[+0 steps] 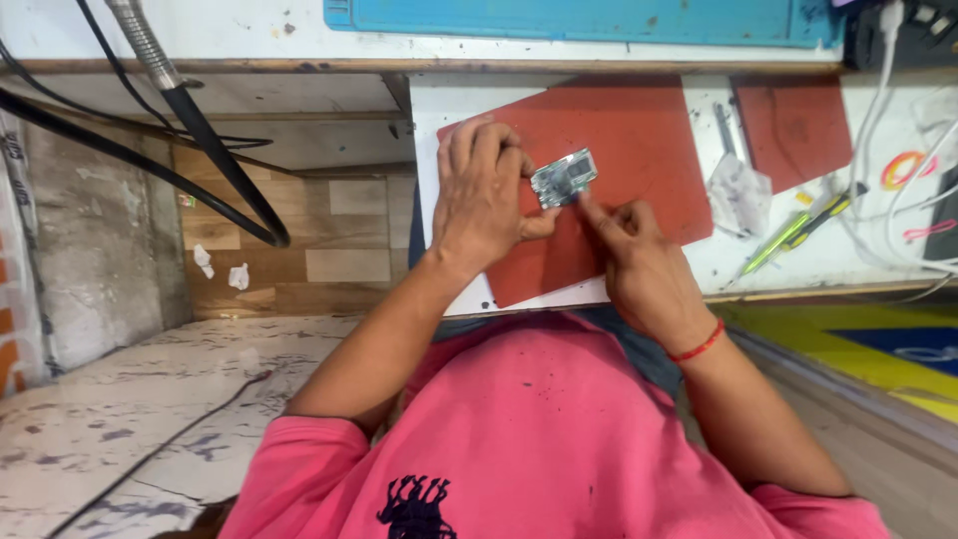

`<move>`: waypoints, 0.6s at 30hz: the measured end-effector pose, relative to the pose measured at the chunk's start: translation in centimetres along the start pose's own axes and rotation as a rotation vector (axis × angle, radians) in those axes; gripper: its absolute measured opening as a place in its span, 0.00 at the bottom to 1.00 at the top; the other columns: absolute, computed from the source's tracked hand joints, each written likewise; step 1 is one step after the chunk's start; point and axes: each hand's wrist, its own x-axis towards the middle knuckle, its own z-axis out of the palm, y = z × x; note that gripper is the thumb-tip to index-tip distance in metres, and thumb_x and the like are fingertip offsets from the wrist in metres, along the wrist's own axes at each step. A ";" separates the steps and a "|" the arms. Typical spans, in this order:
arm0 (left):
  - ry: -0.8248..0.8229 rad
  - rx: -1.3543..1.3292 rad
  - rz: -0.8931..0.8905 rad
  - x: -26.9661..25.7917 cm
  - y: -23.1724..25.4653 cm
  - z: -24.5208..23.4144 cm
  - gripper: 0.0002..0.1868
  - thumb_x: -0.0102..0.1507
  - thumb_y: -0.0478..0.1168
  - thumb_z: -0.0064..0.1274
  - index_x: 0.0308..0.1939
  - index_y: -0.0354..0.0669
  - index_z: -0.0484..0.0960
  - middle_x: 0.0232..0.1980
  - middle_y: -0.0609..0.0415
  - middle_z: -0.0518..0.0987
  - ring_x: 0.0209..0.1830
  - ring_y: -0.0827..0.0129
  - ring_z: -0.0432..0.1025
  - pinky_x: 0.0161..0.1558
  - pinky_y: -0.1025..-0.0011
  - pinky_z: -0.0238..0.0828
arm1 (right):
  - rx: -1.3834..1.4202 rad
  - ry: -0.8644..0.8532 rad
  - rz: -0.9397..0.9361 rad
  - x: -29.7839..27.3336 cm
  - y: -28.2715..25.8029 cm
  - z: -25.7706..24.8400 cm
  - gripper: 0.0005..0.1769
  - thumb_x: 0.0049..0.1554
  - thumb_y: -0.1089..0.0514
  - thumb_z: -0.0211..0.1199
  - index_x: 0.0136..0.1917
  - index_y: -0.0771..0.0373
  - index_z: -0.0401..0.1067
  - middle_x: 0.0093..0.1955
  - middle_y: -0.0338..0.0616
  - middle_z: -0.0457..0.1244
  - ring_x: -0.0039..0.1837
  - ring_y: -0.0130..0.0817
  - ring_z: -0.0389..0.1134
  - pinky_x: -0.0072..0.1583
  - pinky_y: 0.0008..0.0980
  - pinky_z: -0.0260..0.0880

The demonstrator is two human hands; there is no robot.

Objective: The person scrapes a small circuit board with a metal tool on a red mat, then uses a heat gun to apply heat to the board. The person holds the board steady with one hand while manipulating the tools with the other.

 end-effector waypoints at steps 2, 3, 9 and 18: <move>-0.008 -0.004 0.004 0.1 -0.2 0.2 0.27 0.44 0.50 0.74 0.39 0.43 0.78 0.53 0.51 0.70 0.64 0.52 0.61 0.66 0.50 0.55 | 0.019 0.018 0.022 -0.1 -0.5 0.3 0.33 0.57 0.70 0.55 0.74 0.55 0.68 0.51 0.55 0.62 0.45 0.54 0.69 0.47 0.48 0.71; -0.011 -0.010 0.008 0.2 -0.4 0.3 0.27 0.45 0.51 0.74 0.40 0.43 0.79 0.53 0.52 0.70 0.65 0.52 0.61 0.66 0.50 0.55 | 0.024 0.028 0.037 -0.2 -0.7 0.5 0.33 0.56 0.70 0.55 0.74 0.54 0.68 0.52 0.54 0.62 0.45 0.54 0.69 0.47 0.48 0.71; -0.021 -0.029 0.015 0.0 -1.0 0.2 0.28 0.48 0.53 0.74 0.43 0.43 0.80 0.54 0.52 0.70 0.66 0.51 0.62 0.67 0.50 0.54 | -0.071 0.089 0.220 0.6 -1.1 0.9 0.32 0.59 0.70 0.55 0.74 0.51 0.69 0.55 0.53 0.63 0.46 0.55 0.69 0.46 0.48 0.70; -0.031 0.000 0.023 0.1 -1.2 0.0 0.25 0.52 0.54 0.71 0.44 0.46 0.80 0.55 0.52 0.71 0.67 0.53 0.63 0.69 0.50 0.54 | -0.097 0.123 0.297 1.2 -2.3 1.5 0.33 0.59 0.70 0.54 0.75 0.53 0.68 0.54 0.53 0.62 0.45 0.55 0.69 0.45 0.49 0.70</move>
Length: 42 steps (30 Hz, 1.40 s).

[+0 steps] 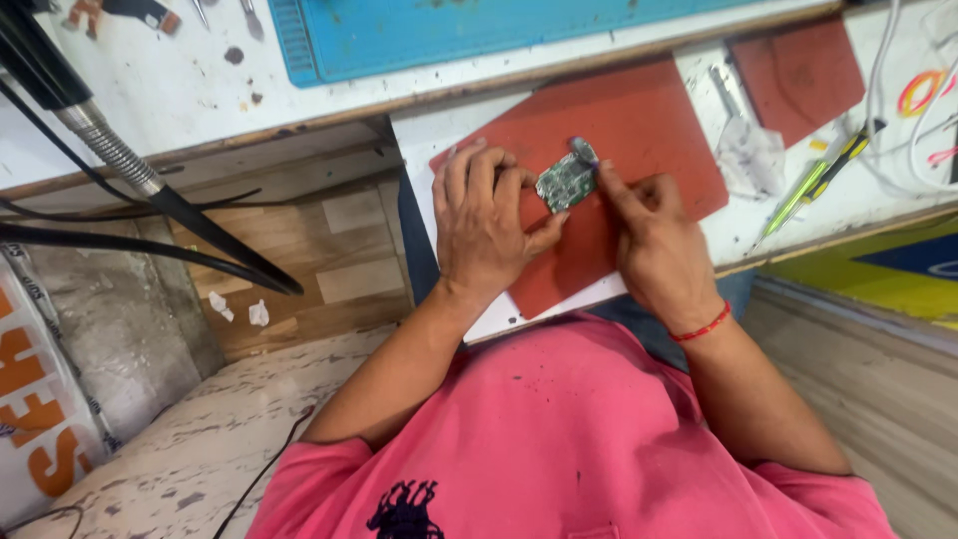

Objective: The person scrapes a small circuit board with a metal tool on a red mat, then uses a heat gun to apply heat to the board. The person holds the board steady with one hand while manipulating the tools with the other.

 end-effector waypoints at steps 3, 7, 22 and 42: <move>-0.002 -0.007 0.007 0.1 -0.4 -0.2 0.23 0.54 0.52 0.71 0.45 0.46 0.80 0.57 0.53 0.71 0.69 0.54 0.63 0.71 0.52 0.55 | 0.092 -0.079 -0.099 0.0 -0.6 0.6 0.35 0.54 0.71 0.54 0.74 0.53 0.69 0.51 0.53 0.62 0.43 0.52 0.69 0.44 0.47 0.72; -0.003 -0.013 -0.007 -0.6 0.1 -0.1 0.25 0.53 0.53 0.71 0.45 0.45 0.80 0.56 0.52 0.72 0.68 0.52 0.62 0.69 0.51 0.55 | 0.024 -0.024 -0.032 -0.6 -0.1 0.3 0.32 0.59 0.70 0.55 0.75 0.54 0.69 0.52 0.54 0.63 0.44 0.53 0.69 0.43 0.47 0.70; 0.050 -0.036 -0.026 -0.5 0.5 0.4 0.27 0.49 0.50 0.75 0.45 0.43 0.80 0.54 0.52 0.71 0.64 0.51 0.64 0.65 0.50 0.60 | 0.015 -0.127 -0.399 1.5 4.1 -1.5 0.32 0.57 0.70 0.52 0.72 0.51 0.70 0.56 0.55 0.64 0.43 0.56 0.70 0.45 0.48 0.72; 0.091 0.024 0.017 -0.3 1.4 1.0 0.29 0.47 0.48 0.76 0.45 0.39 0.81 0.53 0.49 0.72 0.62 0.52 0.66 0.70 0.45 0.58 | 0.063 -0.164 -0.451 3.0 6.4 -2.0 0.32 0.59 0.70 0.51 0.75 0.54 0.67 0.55 0.54 0.63 0.43 0.50 0.70 0.44 0.46 0.73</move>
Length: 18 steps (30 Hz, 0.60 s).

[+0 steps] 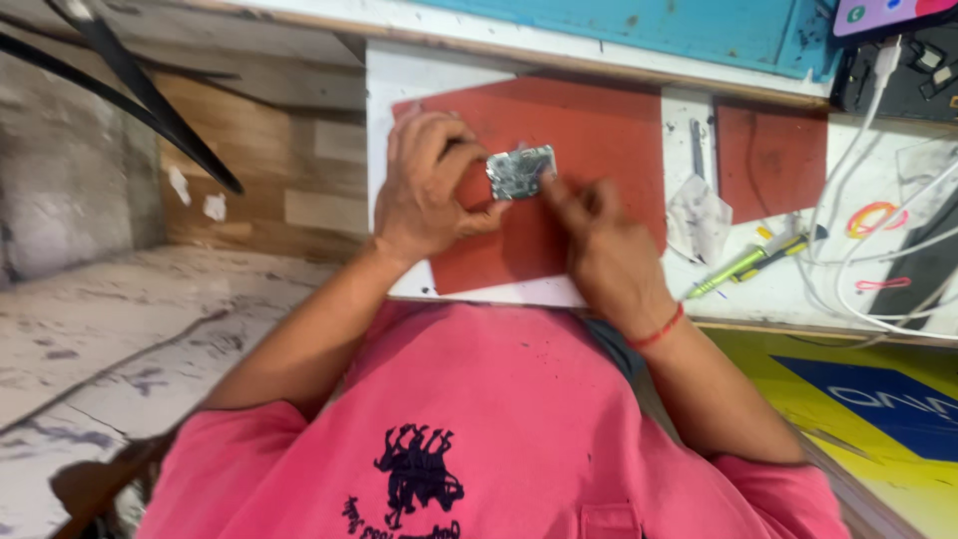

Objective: The person scrapes a small circuit board with a metal tool on a red mat, then uses a heat gun to apply heat to the board. The person holds the board steady with one hand while manipulating the tools with the other.

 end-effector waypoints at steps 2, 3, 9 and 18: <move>0.010 -0.020 -0.002 0.4 -0.2 -0.2 0.29 0.47 0.48 0.75 0.45 0.39 0.82 0.52 0.49 0.72 0.60 0.52 0.67 0.69 0.45 0.58 | 0.029 -0.021 -0.019 0.3 -0.8 -0.1 0.34 0.56 0.71 0.51 0.74 0.52 0.68 0.55 0.54 0.63 0.43 0.51 0.70 0.44 0.46 0.74; 0.011 -0.036 0.000 0.5 -0.3 -0.3 0.29 0.46 0.48 0.75 0.45 0.39 0.82 0.52 0.49 0.72 0.59 0.53 0.67 0.69 0.45 0.58 | 0.042 -0.031 -0.022 0.3 -1.2 -0.1 0.35 0.55 0.71 0.50 0.73 0.51 0.69 0.55 0.54 0.63 0.42 0.51 0.70 0.44 0.46 0.74; -0.008 -0.112 -0.065 0.2 -0.4 -0.9 0.28 0.49 0.46 0.73 0.48 0.39 0.82 0.52 0.49 0.73 0.58 0.51 0.67 0.65 0.50 0.62 | 0.024 -0.059 0.150 -0.1 -3.4 0.9 0.36 0.53 0.70 0.53 0.74 0.53 0.68 0.53 0.56 0.62 0.43 0.57 0.69 0.44 0.50 0.71; -0.045 -0.033 -0.013 0.3 -0.9 -0.8 0.26 0.52 0.48 0.71 0.49 0.41 0.80 0.55 0.51 0.72 0.63 0.53 0.64 0.69 0.49 0.55 | 0.036 0.155 0.208 -0.1 -4.1 2.1 0.34 0.57 0.71 0.53 0.74 0.52 0.68 0.55 0.55 0.63 0.47 0.54 0.70 0.49 0.48 0.73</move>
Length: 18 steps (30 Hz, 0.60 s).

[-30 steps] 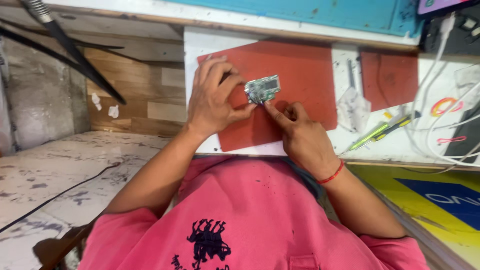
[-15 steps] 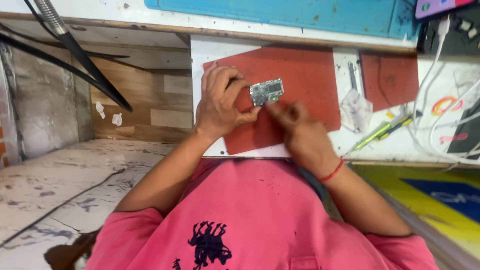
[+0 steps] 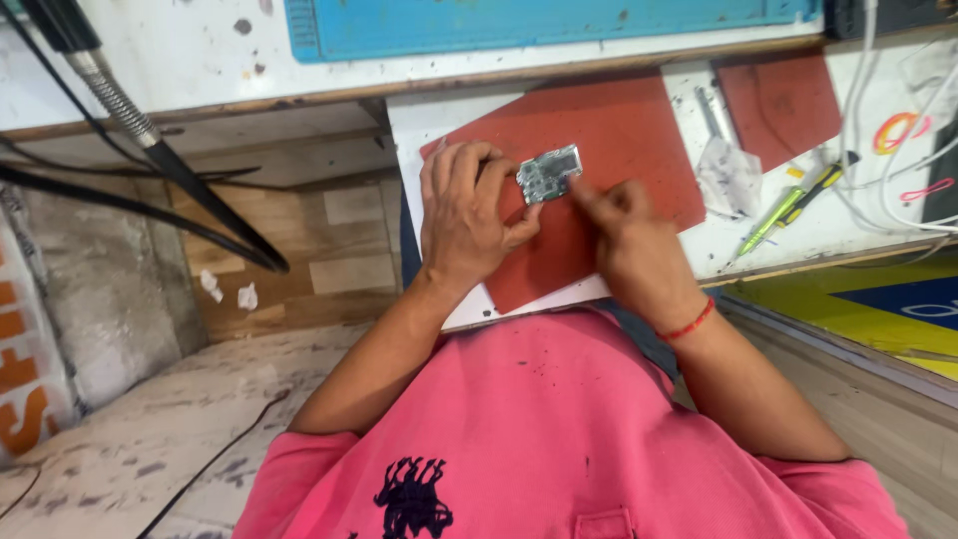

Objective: The person scrapes a small circuit board with a metal tool on a red mat, then uses a heat gun to apply heat to the board. The person holds the board steady with one hand while manipulating the tools with the other.

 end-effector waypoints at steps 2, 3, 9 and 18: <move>-0.024 0.015 -0.008 0.0 0.1 0.2 0.28 0.51 0.49 0.71 0.49 0.41 0.79 0.56 0.49 0.69 0.64 0.51 0.62 0.69 0.48 0.53 | -0.065 -0.033 0.020 0.0 0.0 -0.2 0.34 0.56 0.70 0.54 0.74 0.53 0.68 0.54 0.55 0.63 0.44 0.56 0.69 0.47 0.49 0.72; -0.038 0.026 -0.020 -0.3 0.3 0.4 0.28 0.51 0.49 0.71 0.49 0.40 0.78 0.56 0.48 0.68 0.65 0.51 0.60 0.70 0.48 0.51 | -0.093 -0.056 0.028 -0.1 -0.1 -0.4 0.34 0.55 0.70 0.54 0.74 0.54 0.69 0.53 0.55 0.63 0.43 0.57 0.69 0.46 0.49 0.71; -0.103 0.046 -0.034 0.3 0.3 0.5 0.32 0.47 0.54 0.72 0.46 0.40 0.77 0.56 0.47 0.67 0.64 0.49 0.58 0.66 0.46 0.51 | -0.100 0.015 0.072 0.0 -0.7 -0.4 0.31 0.60 0.69 0.55 0.75 0.55 0.67 0.52 0.53 0.63 0.44 0.54 0.69 0.43 0.49 0.71; -0.042 0.034 -0.025 -0.2 0.2 0.3 0.26 0.49 0.52 0.73 0.43 0.43 0.81 0.54 0.52 0.70 0.64 0.54 0.61 0.65 0.50 0.55 | -0.025 -0.143 -0.087 -0.7 1.0 0.1 0.35 0.55 0.72 0.52 0.74 0.53 0.69 0.50 0.55 0.63 0.44 0.54 0.70 0.47 0.50 0.72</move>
